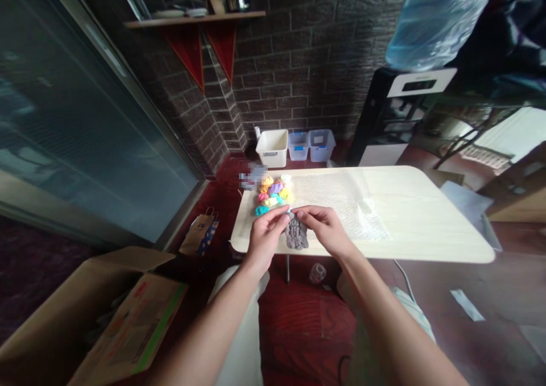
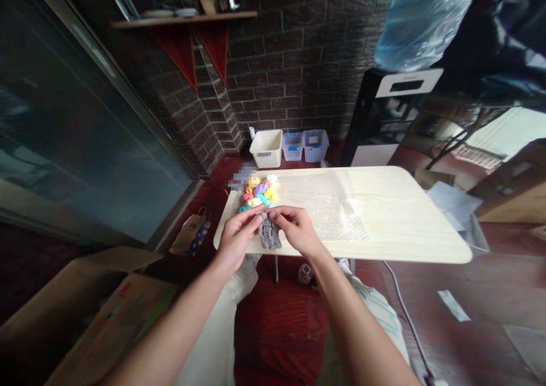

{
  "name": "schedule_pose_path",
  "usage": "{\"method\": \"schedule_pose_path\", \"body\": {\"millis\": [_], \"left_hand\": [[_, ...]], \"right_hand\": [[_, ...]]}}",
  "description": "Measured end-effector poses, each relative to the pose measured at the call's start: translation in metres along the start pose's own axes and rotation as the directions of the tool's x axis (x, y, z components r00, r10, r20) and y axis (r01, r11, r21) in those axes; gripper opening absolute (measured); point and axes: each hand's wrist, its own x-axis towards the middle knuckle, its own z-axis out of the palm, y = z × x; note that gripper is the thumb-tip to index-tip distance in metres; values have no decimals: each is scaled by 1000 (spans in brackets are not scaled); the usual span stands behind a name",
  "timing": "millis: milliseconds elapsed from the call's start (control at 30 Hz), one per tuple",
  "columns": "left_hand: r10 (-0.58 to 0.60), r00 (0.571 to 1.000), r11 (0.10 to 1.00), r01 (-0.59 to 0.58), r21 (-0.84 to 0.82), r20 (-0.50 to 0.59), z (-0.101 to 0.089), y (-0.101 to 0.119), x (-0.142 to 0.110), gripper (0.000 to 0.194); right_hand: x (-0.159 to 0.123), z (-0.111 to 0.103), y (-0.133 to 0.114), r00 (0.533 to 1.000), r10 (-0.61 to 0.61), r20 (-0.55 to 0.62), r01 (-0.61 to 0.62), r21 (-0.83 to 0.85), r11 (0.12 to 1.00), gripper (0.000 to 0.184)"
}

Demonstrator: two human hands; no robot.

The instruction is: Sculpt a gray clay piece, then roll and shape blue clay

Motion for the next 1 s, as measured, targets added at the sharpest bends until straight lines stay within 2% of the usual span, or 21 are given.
{"method": "schedule_pose_path", "body": {"millis": [100, 167, 233, 367, 467, 533, 633, 767, 1000], "left_hand": [[26, 995, 997, -33, 71, 97, 1, 1, 1, 42], [-4, 986, 999, -5, 51, 165, 3, 1, 0, 42], [-14, 982, 1000, 15, -6, 189, 4, 1, -2, 42], [24, 997, 988, -12, -152, 76, 4, 2, -7, 40], [48, 998, 972, -55, -229, -39, -1, 5, -7, 40], [59, 996, 962, -75, -262, -71, -4, 8, -6, 40], [58, 997, 952, -70, -297, -51, -8, 12, -6, 39], [27, 1000, 945, -28, -326, -7, -4, 17, -7, 38], [14, 995, 948, 19, -316, 101, 19, 30, 2, 41]], "right_hand": [[-5, -2, -10, 999, -3, -47, -1, -73, 997, 37], [-8, -3, -17, 997, 6, -83, -16, -121, 993, 38], [-12, -2, -24, 991, 10, -134, -32, -161, 987, 39], [-23, 8, -40, 980, 14, -197, -57, -217, 974, 43], [-26, 21, -43, 990, 30, -137, -60, -220, 974, 41], [-23, 28, -38, 994, 30, -106, -48, -176, 983, 38], [-14, 33, -25, 992, 6, -123, -22, -125, 992, 36], [-6, 28, -16, 985, -13, -172, 3, -57, 998, 35], [4, 7, -34, 972, -40, -230, 46, 19, 999, 36]]}}
